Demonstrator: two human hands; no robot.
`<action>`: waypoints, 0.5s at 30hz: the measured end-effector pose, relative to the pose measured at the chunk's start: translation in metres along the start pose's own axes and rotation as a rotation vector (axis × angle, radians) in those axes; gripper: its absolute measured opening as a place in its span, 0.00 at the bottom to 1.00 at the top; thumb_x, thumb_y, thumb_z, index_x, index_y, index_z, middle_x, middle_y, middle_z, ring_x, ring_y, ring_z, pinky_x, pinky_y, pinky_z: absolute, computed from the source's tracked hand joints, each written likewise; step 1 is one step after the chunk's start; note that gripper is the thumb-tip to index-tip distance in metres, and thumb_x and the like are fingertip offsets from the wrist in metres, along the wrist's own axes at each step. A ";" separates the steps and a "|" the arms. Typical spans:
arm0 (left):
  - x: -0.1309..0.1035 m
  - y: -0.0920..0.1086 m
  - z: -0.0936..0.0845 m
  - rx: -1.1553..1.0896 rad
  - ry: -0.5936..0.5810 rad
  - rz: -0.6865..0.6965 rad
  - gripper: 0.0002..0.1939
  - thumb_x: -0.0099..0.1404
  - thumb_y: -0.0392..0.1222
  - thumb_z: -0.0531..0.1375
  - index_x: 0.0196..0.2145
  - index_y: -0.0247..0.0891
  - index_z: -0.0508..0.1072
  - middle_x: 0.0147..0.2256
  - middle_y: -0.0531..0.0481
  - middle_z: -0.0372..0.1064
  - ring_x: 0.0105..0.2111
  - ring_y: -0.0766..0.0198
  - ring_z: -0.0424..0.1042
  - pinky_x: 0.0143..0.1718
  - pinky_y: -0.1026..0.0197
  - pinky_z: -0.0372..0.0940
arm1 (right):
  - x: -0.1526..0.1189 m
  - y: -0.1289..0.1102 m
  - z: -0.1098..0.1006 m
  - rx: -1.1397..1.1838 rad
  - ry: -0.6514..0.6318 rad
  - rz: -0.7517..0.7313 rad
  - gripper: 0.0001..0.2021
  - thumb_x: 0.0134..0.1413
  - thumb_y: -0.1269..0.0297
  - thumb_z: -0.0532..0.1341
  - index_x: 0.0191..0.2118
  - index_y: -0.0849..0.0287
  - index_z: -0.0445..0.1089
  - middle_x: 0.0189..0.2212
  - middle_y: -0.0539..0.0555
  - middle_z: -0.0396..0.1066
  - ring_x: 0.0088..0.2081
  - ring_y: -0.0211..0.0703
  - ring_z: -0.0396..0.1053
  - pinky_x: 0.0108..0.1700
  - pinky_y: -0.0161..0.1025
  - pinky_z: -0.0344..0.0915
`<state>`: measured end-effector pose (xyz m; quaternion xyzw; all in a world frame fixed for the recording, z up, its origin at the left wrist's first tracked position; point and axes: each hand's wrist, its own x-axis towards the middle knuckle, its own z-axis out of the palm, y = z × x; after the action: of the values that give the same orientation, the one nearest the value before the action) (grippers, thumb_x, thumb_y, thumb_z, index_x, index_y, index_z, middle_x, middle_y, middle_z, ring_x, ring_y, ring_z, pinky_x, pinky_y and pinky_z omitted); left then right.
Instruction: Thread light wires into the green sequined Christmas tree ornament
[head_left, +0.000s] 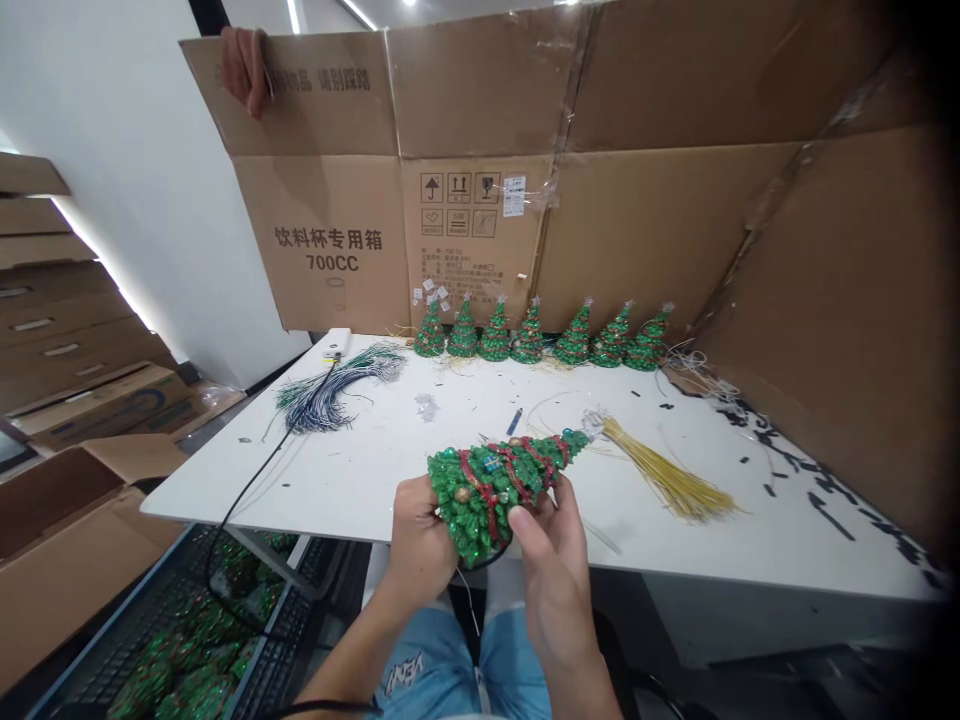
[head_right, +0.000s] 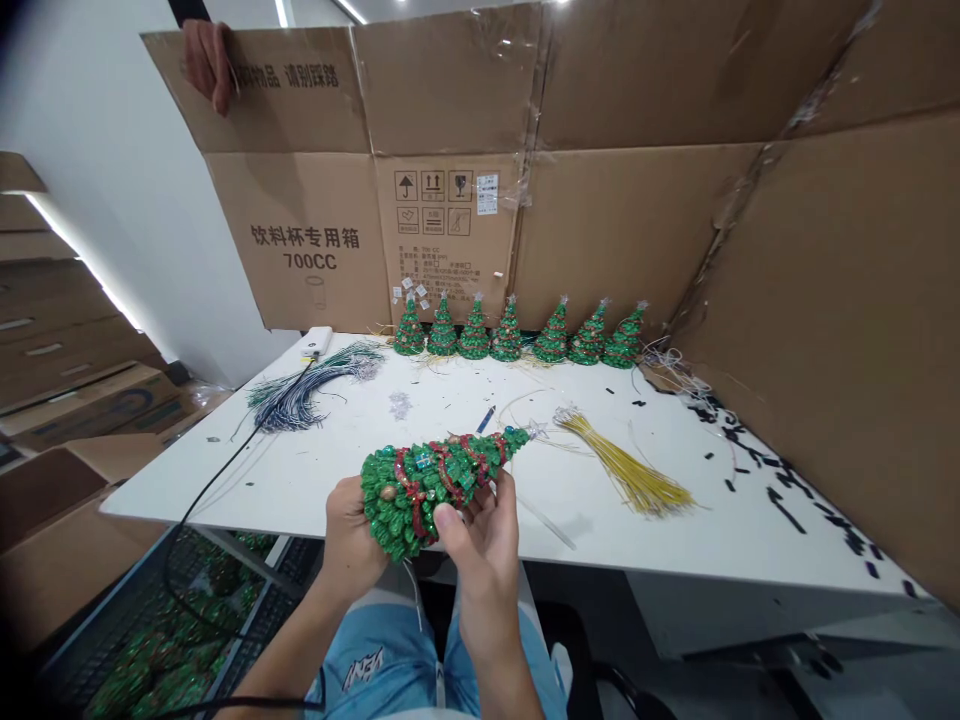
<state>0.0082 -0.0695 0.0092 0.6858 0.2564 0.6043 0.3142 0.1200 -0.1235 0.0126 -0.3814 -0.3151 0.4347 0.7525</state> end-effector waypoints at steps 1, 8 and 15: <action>0.001 0.001 -0.001 0.018 -0.006 -0.004 0.08 0.65 0.40 0.67 0.28 0.38 0.82 0.26 0.53 0.77 0.24 0.67 0.67 0.31 0.65 0.64 | 0.000 0.001 0.000 0.014 0.010 0.000 0.33 0.53 0.56 0.71 0.63 0.50 0.63 0.54 0.58 0.76 0.55 0.56 0.73 0.61 0.54 0.64; 0.003 0.001 -0.005 0.064 -0.068 -0.077 0.10 0.63 0.40 0.69 0.25 0.35 0.80 0.22 0.54 0.71 0.24 0.68 0.64 0.30 0.66 0.63 | 0.000 0.006 -0.001 0.044 0.062 -0.006 0.34 0.53 0.56 0.71 0.64 0.52 0.63 0.55 0.59 0.75 0.57 0.56 0.72 0.63 0.55 0.62; 0.006 0.001 -0.006 0.027 -0.132 -0.097 0.11 0.64 0.42 0.68 0.26 0.34 0.80 0.25 0.51 0.74 0.27 0.66 0.67 0.33 0.64 0.66 | 0.002 0.009 0.000 0.037 0.123 -0.046 0.32 0.54 0.55 0.70 0.62 0.52 0.64 0.56 0.58 0.74 0.59 0.57 0.71 0.64 0.57 0.62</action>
<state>0.0029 -0.0651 0.0146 0.7151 0.2763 0.5382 0.3503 0.1170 -0.1184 0.0057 -0.3859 -0.2689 0.3989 0.7872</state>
